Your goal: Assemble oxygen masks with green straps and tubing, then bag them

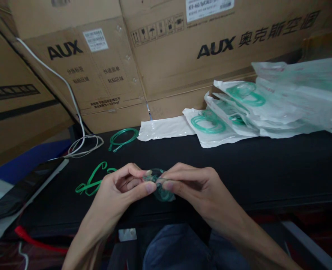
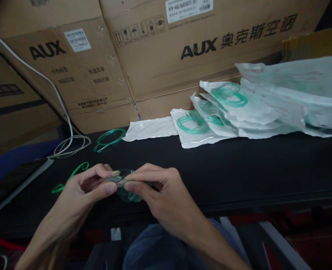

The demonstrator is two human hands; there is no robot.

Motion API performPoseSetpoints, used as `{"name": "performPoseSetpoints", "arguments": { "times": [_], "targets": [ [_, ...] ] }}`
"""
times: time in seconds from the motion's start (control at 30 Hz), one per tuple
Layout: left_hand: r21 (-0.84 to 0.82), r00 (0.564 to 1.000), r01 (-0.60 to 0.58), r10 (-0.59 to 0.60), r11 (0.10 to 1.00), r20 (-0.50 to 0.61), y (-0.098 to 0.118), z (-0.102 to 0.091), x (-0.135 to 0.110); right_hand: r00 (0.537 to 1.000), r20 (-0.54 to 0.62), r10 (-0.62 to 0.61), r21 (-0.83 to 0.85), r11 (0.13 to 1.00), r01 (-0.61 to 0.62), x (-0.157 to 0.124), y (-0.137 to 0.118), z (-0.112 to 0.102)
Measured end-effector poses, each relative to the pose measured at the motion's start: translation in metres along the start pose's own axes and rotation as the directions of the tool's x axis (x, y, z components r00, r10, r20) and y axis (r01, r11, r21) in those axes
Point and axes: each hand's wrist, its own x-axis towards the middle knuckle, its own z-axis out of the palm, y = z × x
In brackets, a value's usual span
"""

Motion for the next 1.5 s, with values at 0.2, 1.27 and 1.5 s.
{"name": "performPoseSetpoints", "arguments": {
  "times": [0.2, 1.27, 1.5],
  "targets": [
    [0.056, 0.998, -0.062, 0.060, 0.996, 0.036, -0.003, 0.004, 0.002, 0.988, -0.008, 0.154, 0.146, 0.978, -0.152, 0.001, 0.000, 0.000],
    [0.539, 0.676, -0.522, 0.706, 0.660, -0.210, -0.001, 0.026, -0.019, 0.998, -0.041, -0.057, 0.078, 0.995, 0.060, -0.003, 0.012, 0.013],
    [0.578, 0.656, -0.543, 0.738, 0.609, -0.160, -0.001, 0.023, -0.021, 0.996, 0.020, -0.092, 0.108, 0.990, 0.090, -0.004, 0.011, 0.013]
  ]
}}
